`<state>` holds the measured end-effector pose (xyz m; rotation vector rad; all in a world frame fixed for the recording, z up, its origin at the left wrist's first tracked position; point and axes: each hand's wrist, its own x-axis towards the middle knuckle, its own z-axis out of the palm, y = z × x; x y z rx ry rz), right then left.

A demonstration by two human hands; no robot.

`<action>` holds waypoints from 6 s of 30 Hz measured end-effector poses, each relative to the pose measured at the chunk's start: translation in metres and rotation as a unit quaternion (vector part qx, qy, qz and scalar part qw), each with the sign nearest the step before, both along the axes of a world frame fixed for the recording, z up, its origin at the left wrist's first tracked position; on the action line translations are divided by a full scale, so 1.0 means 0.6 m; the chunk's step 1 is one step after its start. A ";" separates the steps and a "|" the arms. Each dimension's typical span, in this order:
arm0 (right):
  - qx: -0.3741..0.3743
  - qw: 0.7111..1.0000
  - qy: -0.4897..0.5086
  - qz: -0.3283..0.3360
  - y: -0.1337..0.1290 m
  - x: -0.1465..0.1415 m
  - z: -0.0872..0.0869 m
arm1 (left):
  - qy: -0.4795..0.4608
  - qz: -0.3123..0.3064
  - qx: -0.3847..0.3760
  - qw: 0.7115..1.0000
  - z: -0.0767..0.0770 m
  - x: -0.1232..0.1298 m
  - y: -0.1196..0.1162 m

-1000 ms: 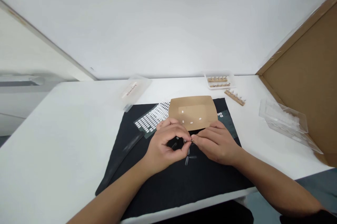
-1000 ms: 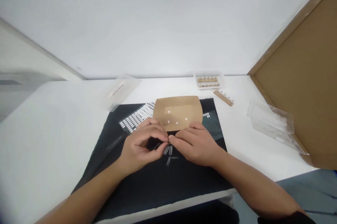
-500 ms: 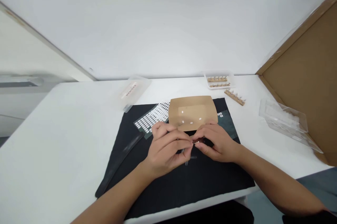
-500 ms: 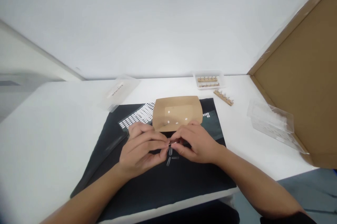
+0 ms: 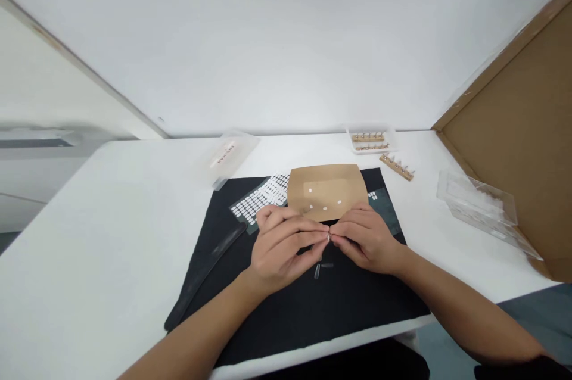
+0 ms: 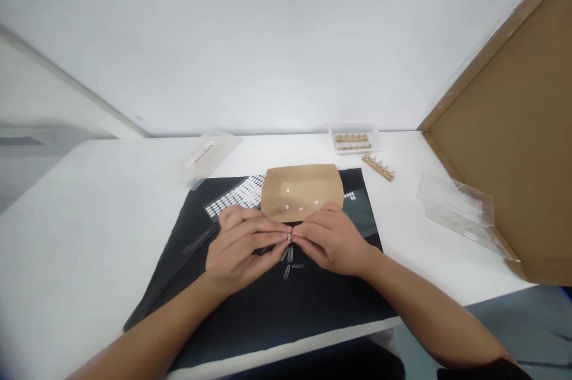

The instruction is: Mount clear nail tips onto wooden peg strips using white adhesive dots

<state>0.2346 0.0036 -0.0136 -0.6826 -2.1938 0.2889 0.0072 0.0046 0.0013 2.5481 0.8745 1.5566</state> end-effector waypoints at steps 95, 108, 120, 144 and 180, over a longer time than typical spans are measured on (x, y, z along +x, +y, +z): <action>0.119 0.989 -0.058 -0.067 -0.006 0.003 0.008 | -0.097 -0.104 -0.253 0.957 0.001 0.001 0.005; -0.039 0.999 -0.024 -0.008 0.002 0.004 0.007 | -0.053 -0.037 -0.183 0.981 -0.012 0.003 0.002; 0.076 0.992 -0.073 -0.067 -0.002 0.004 0.012 | -0.058 -0.020 -0.156 0.986 -0.014 0.009 0.003; -0.028 0.999 -0.030 -0.005 -0.013 -0.013 0.004 | -0.058 -0.041 -0.198 0.978 0.000 0.008 -0.007; -0.383 0.909 0.137 0.091 -0.021 -0.001 0.029 | -0.124 -0.187 -0.325 0.919 -0.004 -0.005 0.001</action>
